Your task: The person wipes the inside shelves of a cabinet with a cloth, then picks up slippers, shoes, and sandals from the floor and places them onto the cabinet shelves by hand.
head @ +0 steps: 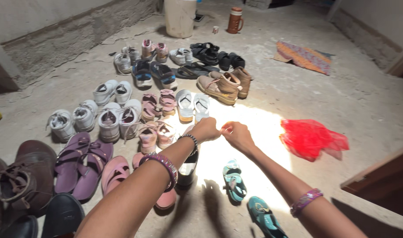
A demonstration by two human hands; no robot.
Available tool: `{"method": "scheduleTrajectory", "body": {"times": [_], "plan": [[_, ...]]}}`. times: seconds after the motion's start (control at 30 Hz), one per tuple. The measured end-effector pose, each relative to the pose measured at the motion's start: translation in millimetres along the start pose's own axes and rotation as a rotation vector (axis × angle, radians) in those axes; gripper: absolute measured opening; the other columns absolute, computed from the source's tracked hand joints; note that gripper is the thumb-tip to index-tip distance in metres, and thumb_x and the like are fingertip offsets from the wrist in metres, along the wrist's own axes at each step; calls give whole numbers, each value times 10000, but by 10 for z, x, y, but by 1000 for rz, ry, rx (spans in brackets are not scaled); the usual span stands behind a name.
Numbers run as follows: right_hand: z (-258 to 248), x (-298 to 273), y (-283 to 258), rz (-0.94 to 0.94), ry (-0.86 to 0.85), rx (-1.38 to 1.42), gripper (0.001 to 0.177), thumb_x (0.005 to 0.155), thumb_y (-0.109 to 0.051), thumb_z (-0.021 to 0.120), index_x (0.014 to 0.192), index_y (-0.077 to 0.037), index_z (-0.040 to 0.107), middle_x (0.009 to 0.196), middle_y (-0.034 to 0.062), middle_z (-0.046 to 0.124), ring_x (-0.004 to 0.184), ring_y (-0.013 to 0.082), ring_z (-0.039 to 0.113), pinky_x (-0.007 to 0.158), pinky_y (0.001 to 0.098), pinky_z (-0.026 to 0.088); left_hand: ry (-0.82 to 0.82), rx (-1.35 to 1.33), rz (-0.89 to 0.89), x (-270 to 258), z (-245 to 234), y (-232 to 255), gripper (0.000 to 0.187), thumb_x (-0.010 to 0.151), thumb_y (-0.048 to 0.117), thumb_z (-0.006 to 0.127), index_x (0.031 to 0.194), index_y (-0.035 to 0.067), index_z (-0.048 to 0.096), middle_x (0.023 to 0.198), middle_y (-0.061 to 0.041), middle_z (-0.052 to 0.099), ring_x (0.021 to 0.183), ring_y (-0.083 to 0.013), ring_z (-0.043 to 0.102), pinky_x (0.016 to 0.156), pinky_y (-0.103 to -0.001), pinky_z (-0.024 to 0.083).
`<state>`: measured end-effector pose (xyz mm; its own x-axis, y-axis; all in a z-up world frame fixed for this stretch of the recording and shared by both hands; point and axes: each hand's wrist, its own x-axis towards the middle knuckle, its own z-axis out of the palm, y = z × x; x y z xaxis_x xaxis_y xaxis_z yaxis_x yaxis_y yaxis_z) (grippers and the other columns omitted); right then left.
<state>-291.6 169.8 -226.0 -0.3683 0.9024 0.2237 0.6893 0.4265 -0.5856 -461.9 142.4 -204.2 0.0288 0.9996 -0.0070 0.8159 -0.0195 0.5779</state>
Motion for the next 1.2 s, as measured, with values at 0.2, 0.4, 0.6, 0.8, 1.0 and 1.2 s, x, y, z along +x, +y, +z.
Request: {"method": "scheduleTrajectory", "body": {"times": [0.2, 0.4, 0.6, 0.8, 1.0, 1.2], "plan": [[888, -14, 56, 188, -258, 3, 352, 846, -302, 723, 1074, -36, 750, 893, 170, 768, 784, 243, 750, 767, 356, 586, 25, 72, -98, -152, 311, -755, 439, 766, 255, 767, 1055, -72, 724, 1114, -283, 724, 1072, -360, 734, 860, -419, 597], [1287, -243, -36, 254, -475, -6, 481, 926, -344, 700, 878, 133, 742, 785, 262, 770, 645, 244, 765, 632, 322, 586, -78, -39, -250, -228, 680, -1341, 369, 750, 194, 715, 1031, -42, 751, 1083, -301, 715, 1063, -406, 715, 895, -435, 577], [1341, -398, -189, 468, -385, 188, 302, 894, -120, 652, 1007, 156, 599, 893, 284, 730, 670, 324, 782, 578, 363, 646, -147, 3, -297, -206, 819, -1492, 336, 743, 102, 645, 1029, -37, 752, 1082, -305, 711, 1066, -412, 710, 911, -444, 575], [1281, -347, -223, 588, -303, 383, 279, 835, 50, 527, 1100, 119, 575, 921, 251, 710, 686, 363, 796, 597, 391, 660, -108, -14, -314, -161, 908, -1588, 361, 753, 105, 648, 1082, -24, 718, 1119, -288, 707, 1111, -405, 694, 926, -440, 567], [993, -301, -198, 484, -212, 507, 278, 798, 66, 569, 1046, 178, 631, 840, 278, 744, 660, 337, 784, 592, 392, 673, -109, 3, -352, -150, 687, -1303, 383, 733, 49, 654, 1108, 1, 719, 1167, -270, 701, 1138, -403, 681, 934, -449, 573], [236, -213, -225, 438, -108, 390, 324, 847, 28, 563, 1151, 93, 654, 830, 225, 753, 669, 286, 782, 615, 363, 674, 48, -134, -364, -84, 502, -737, 310, 786, 49, 664, 1092, 17, 702, 1148, -242, 700, 1119, -399, 684, 919, -461, 570]]}}
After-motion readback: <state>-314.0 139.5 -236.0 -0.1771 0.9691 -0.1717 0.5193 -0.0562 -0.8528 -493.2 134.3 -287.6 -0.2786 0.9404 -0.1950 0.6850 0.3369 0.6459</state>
